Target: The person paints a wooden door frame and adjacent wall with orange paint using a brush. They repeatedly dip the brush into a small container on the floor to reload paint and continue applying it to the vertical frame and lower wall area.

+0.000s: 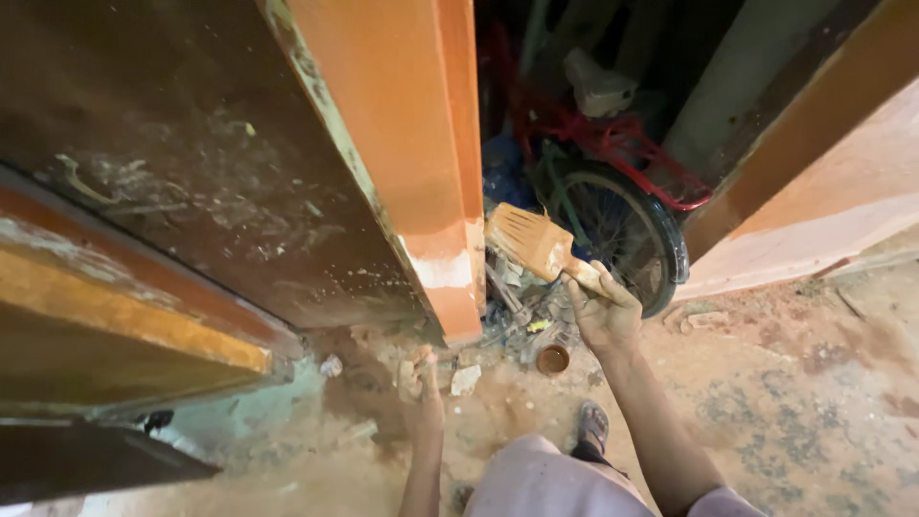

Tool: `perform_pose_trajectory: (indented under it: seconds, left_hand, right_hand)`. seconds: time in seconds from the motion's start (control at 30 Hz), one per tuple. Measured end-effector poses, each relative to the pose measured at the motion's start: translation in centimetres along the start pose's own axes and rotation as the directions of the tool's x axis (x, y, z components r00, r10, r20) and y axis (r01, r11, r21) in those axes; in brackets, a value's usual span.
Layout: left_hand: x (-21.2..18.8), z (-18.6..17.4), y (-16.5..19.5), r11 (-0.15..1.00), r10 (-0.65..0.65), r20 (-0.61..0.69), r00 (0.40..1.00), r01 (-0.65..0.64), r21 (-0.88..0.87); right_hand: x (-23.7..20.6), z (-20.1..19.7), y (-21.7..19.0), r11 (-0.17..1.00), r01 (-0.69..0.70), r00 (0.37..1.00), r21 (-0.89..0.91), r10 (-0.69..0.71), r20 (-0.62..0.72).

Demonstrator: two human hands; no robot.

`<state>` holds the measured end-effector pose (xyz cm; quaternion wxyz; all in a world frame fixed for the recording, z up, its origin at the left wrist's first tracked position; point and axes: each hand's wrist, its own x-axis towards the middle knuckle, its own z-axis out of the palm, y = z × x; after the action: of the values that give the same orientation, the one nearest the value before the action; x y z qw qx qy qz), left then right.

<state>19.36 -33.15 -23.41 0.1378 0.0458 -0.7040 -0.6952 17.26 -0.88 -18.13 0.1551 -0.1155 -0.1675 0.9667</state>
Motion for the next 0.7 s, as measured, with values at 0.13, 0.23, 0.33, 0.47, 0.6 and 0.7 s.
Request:
perform_pose_trajectory:
  seconds: [0.13, 0.23, 0.33, 0.47, 0.6, 0.7]
  left_hand:
    - [2.4, -3.7, -0.9, 0.993, -0.076, -0.003, 0.997, 0.076, -0.094]
    - [4.7, -5.2, 0.3, 0.996, -0.038, 0.048, 0.998, 0.041, -0.08]
    - [7.8, -4.9, 3.2, 0.99, 0.056, 0.088, 0.994, -0.044, -0.132]
    - [11.5, -3.6, 8.3, 0.976, 0.144, 0.131, 0.981, -0.119, -0.184]
    - [15.8, -2.2, 13.6, 0.953, 0.245, 0.142, 0.959, -0.212, -0.216]
    - [17.7, -1.8, 17.4, 0.954, 0.281, 0.138, 0.95, -0.26, -0.152]
  right_hand:
    - [-2.1, 2.9, 2.5, 0.999, 0.037, 0.999, -0.023, -0.037, 0.014]
    - [-3.1, 5.4, 3.2, 0.992, 0.122, 0.992, -0.017, -0.121, 0.043]
    - [-3.4, 8.0, 2.8, 0.974, 0.227, 0.97, -0.025, -0.223, 0.093]
    - [-2.5, 10.9, 1.8, 0.957, 0.284, 0.931, 0.061, -0.29, 0.22]
    - [-0.4, 13.5, 1.9, 0.919, 0.35, 0.882, 0.183, -0.389, 0.267]
    - [0.8, 15.1, 2.3, 0.892, 0.386, 0.862, 0.235, -0.439, 0.252]
